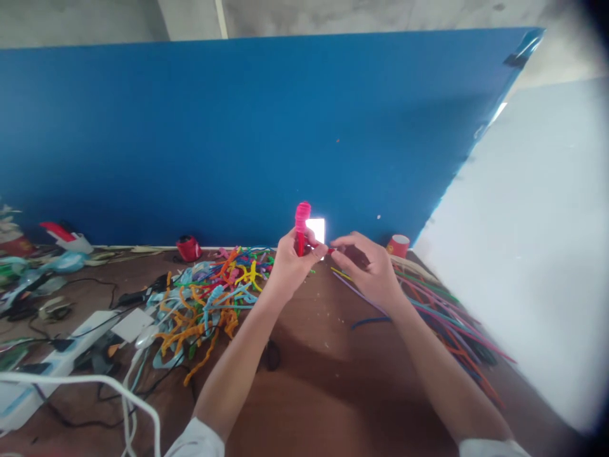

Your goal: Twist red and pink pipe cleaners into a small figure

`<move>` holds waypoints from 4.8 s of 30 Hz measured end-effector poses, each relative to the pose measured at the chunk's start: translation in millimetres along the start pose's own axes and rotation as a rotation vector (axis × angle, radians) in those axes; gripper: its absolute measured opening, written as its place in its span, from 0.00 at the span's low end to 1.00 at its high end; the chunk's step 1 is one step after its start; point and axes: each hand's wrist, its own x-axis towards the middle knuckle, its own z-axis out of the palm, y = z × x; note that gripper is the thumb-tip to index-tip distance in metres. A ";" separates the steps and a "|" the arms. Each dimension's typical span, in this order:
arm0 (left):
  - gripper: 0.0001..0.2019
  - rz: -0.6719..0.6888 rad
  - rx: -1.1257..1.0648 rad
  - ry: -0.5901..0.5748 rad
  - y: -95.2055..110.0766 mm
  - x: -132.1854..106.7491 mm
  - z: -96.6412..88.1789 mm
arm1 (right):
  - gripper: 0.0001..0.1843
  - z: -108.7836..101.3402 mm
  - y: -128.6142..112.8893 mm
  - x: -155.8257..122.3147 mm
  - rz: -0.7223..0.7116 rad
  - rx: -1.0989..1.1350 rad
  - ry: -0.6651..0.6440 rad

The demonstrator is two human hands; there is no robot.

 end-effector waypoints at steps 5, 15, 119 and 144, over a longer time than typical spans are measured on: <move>0.13 -0.087 0.009 -0.018 1.7 0.2 -1.4 | 0.10 -15.2 7.9 0.8 -0.311 -0.345 -0.086; 0.11 0.056 0.235 -0.038 -3.1 -0.8 3.2 | 0.09 -13.7 10.7 0.7 -0.134 -0.447 -0.141; 0.17 -0.218 -0.084 -0.410 2.4 7.1 -22.7 | 0.10 -19.4 16.3 6.8 -0.262 0.131 -0.230; 0.20 -0.170 0.318 -0.364 -2.1 7.0 -22.0 | 0.11 -24.9 7.8 5.4 -0.477 -0.791 -0.220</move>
